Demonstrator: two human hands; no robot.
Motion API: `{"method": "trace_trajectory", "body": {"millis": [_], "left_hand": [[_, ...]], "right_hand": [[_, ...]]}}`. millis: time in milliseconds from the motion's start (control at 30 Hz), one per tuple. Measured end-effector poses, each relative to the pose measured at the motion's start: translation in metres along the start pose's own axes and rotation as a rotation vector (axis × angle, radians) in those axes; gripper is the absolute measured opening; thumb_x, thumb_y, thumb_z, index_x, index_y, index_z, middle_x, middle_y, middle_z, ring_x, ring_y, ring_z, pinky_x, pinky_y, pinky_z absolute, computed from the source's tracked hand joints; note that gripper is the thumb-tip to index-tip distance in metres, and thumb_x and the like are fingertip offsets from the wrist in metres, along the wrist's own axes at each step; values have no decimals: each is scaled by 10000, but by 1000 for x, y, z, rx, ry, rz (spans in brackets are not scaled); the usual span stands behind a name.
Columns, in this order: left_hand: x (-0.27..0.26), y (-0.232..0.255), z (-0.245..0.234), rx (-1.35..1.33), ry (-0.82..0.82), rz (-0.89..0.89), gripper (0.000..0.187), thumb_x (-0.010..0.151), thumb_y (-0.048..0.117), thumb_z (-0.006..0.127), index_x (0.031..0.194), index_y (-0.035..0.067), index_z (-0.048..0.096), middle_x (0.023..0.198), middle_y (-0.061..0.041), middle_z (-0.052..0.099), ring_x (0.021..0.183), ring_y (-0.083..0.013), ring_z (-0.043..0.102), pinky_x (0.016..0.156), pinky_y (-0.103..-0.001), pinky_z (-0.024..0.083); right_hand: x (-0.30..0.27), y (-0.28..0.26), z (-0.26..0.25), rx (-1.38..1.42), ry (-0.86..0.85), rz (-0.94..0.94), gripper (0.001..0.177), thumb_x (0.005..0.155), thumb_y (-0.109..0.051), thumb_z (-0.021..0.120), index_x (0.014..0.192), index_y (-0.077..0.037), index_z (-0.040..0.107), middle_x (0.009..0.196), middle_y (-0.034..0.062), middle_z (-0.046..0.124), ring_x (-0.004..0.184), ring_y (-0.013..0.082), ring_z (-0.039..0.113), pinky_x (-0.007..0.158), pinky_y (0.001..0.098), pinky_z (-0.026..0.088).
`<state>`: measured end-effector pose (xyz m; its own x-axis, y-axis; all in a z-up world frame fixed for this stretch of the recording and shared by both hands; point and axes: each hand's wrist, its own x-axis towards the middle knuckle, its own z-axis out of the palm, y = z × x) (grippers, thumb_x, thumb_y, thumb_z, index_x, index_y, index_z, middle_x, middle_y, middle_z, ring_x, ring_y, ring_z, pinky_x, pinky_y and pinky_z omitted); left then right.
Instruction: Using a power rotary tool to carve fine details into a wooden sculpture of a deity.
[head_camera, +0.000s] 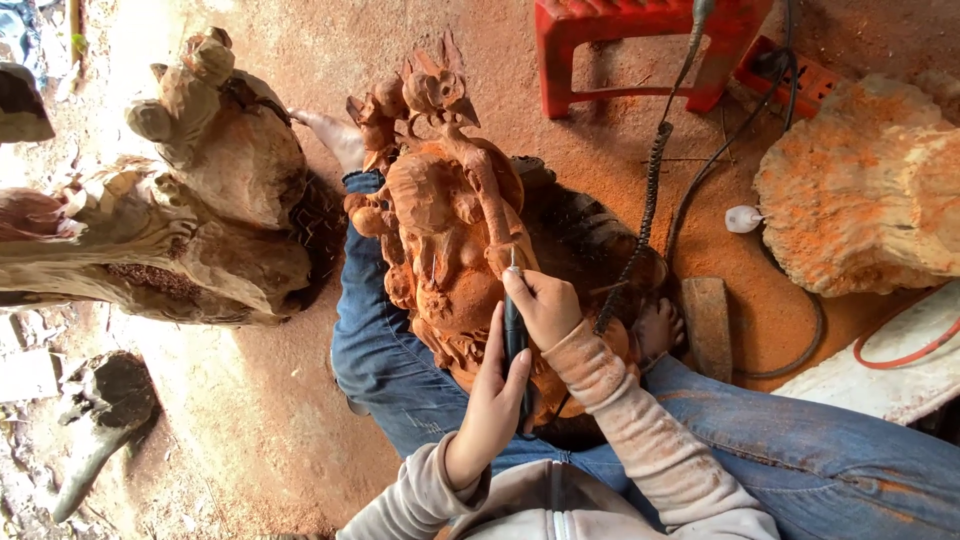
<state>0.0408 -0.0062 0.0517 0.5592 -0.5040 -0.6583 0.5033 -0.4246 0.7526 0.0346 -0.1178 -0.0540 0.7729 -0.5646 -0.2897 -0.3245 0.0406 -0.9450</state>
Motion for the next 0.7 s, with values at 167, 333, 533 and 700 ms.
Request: {"method": "trace_trajectory", "body": {"millis": [167, 333, 533, 700], "left_hand": [[-7, 2, -2, -71, 28, 58, 707, 1019, 104, 405, 1621, 153, 39, 755, -136, 612, 391, -112, 459, 294, -240, 347], [-2, -2, -14, -94, 14, 37, 699, 1028, 138, 429, 1626, 171, 67, 832, -110, 601, 398, -116, 476, 279, -245, 357], [1, 15, -12, -45, -31, 1, 701, 1019, 108, 449, 1629, 175, 111, 893, -97, 564, 412, -110, 458, 280, -237, 349], [2, 22, -10, -3, -80, -93, 698, 1022, 152, 456, 1631, 151, 114, 869, -70, 519, 428, -105, 455, 290, -233, 356]], "right_hand": [[5, -9, 7, -63, -61, -125, 463, 987, -396, 543, 670, -80, 663, 494, 22, 583, 387, 147, 468, 402, 285, 389], [6, -16, 8, -25, -50, -91, 475, 991, -353, 576, 627, -50, 615, 484, 23, 536, 405, 145, 422, 412, 299, 376], [9, 2, 7, 97, -22, 7, 500, 982, -358, 585, 599, -39, 615, 489, 15, 527, 424, 119, 411, 420, 269, 358], [3, 18, 9, 159, -2, 85, 485, 978, -347, 603, 606, -36, 623, 498, 15, 536, 435, 109, 421, 423, 252, 357]]}}
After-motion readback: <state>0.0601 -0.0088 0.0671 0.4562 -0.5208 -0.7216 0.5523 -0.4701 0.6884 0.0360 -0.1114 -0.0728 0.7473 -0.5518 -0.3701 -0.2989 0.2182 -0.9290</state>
